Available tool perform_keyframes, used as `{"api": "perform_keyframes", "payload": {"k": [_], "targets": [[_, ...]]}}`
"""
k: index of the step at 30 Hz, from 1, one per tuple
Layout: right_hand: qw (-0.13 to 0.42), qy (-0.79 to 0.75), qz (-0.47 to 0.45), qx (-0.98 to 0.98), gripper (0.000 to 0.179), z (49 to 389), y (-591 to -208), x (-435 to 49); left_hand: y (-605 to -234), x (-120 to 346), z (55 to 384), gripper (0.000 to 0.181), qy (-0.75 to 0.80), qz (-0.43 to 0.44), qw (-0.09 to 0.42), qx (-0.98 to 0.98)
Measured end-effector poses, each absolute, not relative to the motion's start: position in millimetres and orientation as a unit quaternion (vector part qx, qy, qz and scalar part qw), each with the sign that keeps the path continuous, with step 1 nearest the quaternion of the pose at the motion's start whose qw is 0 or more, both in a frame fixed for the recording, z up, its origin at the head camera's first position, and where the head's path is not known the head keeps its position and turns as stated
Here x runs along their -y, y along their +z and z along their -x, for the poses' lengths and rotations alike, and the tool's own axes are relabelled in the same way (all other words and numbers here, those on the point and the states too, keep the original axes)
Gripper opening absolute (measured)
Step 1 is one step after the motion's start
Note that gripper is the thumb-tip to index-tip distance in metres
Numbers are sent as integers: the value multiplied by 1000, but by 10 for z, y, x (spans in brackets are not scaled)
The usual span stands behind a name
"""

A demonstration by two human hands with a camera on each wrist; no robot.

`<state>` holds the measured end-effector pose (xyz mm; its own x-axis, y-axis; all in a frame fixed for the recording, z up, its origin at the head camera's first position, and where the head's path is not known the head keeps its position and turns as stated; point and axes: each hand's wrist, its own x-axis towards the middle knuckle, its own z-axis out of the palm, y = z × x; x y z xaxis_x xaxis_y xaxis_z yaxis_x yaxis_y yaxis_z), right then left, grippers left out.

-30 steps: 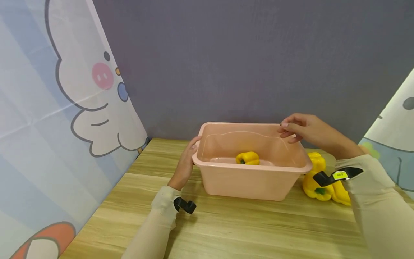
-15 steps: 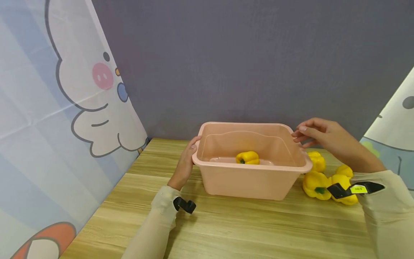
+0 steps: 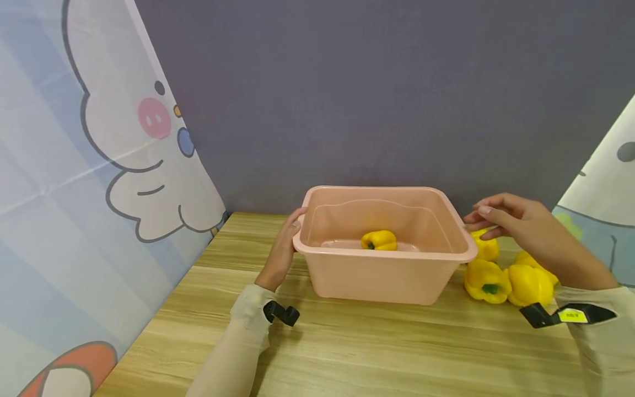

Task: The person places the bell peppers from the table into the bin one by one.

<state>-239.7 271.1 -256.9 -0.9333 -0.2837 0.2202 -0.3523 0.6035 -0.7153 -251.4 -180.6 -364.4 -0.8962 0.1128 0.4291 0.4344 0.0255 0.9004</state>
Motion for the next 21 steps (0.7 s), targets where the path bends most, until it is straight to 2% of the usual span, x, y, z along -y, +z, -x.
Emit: {"api": "perform_keyframes", "payload": {"k": [6, 10, 17, 21], "targets": [[62, 409, -172, 894, 37, 2339, -2699, -2869, -3630, 1810, 2518, 51, -673, 191, 114, 705], [55, 412, -160, 896, 39, 2294, -2781, -2956, -3625, 1811, 2514, 50, -675, 185, 113, 705], [69, 429, -176, 883, 29, 2200, -2929, -3084, -3614, 1794, 2523, 50, -677, 186, 104, 704], [59, 419, -167, 890, 32, 2169, -2980, -3134, -3621, 1805, 2514, 50, -678, 178, 111, 704]]}}
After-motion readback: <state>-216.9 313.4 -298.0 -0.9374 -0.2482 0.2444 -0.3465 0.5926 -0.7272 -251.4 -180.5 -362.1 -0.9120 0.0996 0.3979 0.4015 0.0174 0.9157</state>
